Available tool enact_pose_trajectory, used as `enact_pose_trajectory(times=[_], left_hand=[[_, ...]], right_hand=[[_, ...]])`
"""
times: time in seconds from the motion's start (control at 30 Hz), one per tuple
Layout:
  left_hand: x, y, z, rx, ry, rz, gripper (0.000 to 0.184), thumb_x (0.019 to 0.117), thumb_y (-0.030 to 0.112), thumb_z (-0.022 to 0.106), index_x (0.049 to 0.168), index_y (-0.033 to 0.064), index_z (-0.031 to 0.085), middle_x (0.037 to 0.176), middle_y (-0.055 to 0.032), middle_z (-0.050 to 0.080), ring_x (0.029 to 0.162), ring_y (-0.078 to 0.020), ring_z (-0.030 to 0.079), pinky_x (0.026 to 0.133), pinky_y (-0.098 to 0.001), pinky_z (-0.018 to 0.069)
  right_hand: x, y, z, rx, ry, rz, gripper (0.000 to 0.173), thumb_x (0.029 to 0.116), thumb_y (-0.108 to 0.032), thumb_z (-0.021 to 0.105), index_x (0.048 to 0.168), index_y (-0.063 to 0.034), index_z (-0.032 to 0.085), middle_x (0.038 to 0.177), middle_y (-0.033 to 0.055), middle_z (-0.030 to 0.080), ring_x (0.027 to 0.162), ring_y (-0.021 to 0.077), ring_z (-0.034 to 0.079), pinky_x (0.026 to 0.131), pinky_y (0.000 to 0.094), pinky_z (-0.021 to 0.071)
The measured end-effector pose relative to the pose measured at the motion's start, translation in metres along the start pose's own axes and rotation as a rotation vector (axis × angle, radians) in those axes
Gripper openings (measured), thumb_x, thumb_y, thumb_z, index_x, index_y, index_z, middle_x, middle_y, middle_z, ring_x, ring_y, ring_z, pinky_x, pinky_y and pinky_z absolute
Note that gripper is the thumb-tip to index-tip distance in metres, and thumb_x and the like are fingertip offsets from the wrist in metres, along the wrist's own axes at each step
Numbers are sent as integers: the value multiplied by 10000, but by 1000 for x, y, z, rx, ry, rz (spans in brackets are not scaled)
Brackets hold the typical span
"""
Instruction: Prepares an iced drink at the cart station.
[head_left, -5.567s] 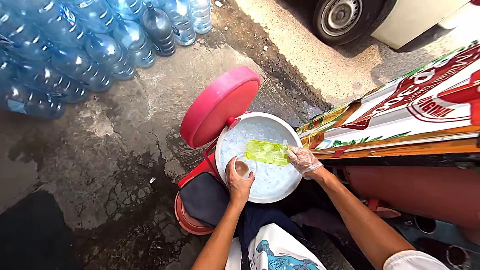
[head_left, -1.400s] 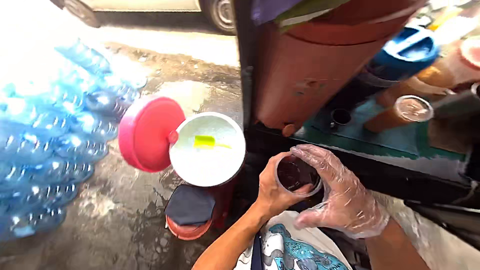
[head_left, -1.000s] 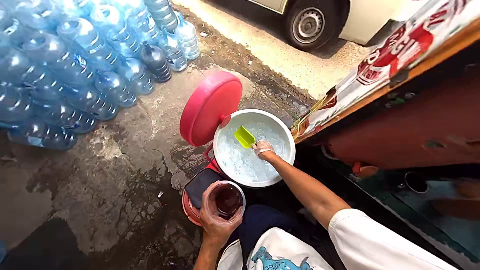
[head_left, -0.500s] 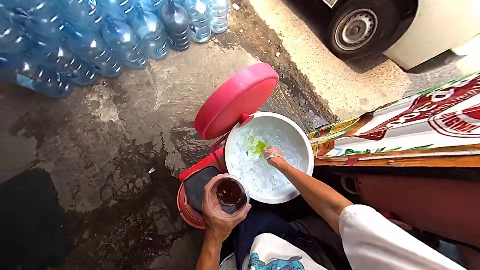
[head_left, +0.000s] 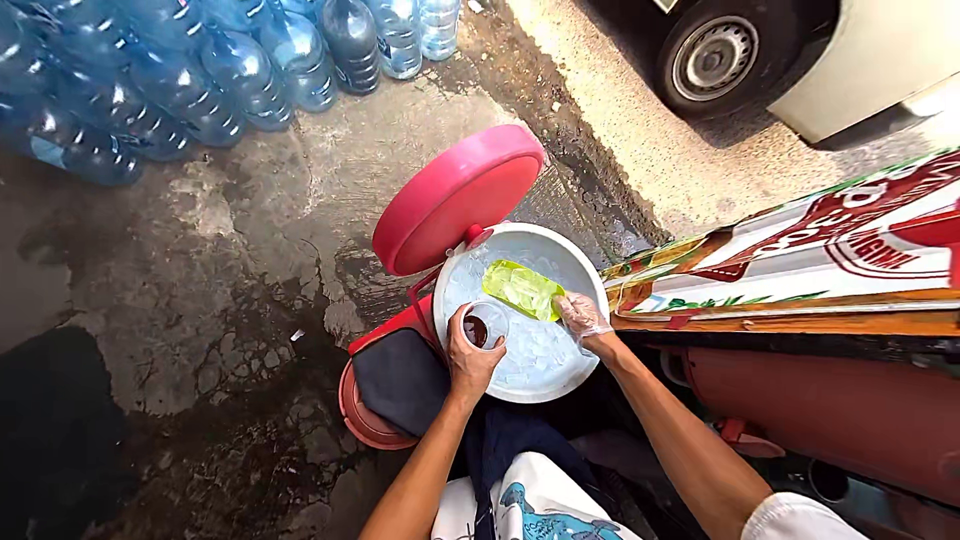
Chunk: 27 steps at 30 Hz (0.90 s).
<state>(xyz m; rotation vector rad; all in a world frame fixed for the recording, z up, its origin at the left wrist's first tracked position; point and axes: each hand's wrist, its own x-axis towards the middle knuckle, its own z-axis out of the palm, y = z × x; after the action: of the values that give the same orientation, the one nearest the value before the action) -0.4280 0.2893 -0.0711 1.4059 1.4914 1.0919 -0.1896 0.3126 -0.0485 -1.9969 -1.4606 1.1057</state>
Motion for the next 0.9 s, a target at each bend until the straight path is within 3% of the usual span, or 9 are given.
enact_pose_trajectory(times=[0.13,0.23,0.37,0.47,0.53,0.6,0.67,0.77,0.9], left_hand=[[4,-7,14,89,-95,30,864,630,213,916,1380,-34,566,1346,-202,625,1291,-316,574,1134,-478,431],[5,-7,24,117,-165,126,801,660,312,905,1342,7,616,1320,-164,649,1277,-311,588,1159,-543,384],[5,-9,30,50,-213,156,775,673,303,908,1332,19,617,1313,-143,655,1273,-279,594,1148,-529,401],[4,-15,26,-89,-207,108,808,647,196,920,1332,-67,582,1301,-206,647,1249,-260,615,1106,-399,485],[1,-18,22,-177,-197,71,868,606,158,933,1340,-104,551,1302,-223,640,1232,-230,629,1086,-345,505],[-3,-18,17,-235,-173,77,889,580,147,934,1328,-127,538,1290,-229,643,1217,-216,637,1077,-323,511],[-7,-15,8,-275,-164,87,887,577,142,930,1317,-141,532,1278,-238,643,1213,-219,633,1075,-313,505],[-18,-7,-5,-296,-184,85,871,584,136,927,1303,-152,528,1260,-232,650,1198,-207,636,1068,-303,503],[-26,0,-18,-311,-185,70,865,599,115,913,1328,-146,525,1299,-224,643,1242,-204,623,1095,-310,500]], right_hand=[[-23,-54,-67,-456,-235,43,347,1066,-290,489,959,-29,691,875,185,665,888,349,651,818,584,477],[-27,-104,-76,-766,-381,89,393,1073,-357,479,924,-50,675,896,188,675,945,383,660,820,605,478],[-38,-145,-70,-942,-399,29,409,1055,-414,509,904,-71,674,869,158,685,923,358,678,789,576,498],[-54,-163,-92,-988,-271,-26,365,1013,-416,602,868,-92,686,823,135,691,865,352,691,733,584,513],[-52,-158,-108,-969,-170,-8,337,995,-391,645,862,-84,687,807,148,685,841,375,685,708,600,503],[-22,-139,-98,-933,-154,122,335,1005,-365,632,909,-50,686,889,194,691,927,413,674,775,625,492],[30,-94,-50,-867,-151,242,360,1012,-351,601,1003,-4,696,1022,248,698,1037,451,662,846,656,491],[88,-18,45,-740,-182,241,408,1033,-387,504,1150,-46,695,1128,228,712,1115,424,668,907,641,504],[104,9,93,-575,-307,129,443,1074,-342,404,1233,-20,663,1199,248,688,1171,429,643,962,635,478]])
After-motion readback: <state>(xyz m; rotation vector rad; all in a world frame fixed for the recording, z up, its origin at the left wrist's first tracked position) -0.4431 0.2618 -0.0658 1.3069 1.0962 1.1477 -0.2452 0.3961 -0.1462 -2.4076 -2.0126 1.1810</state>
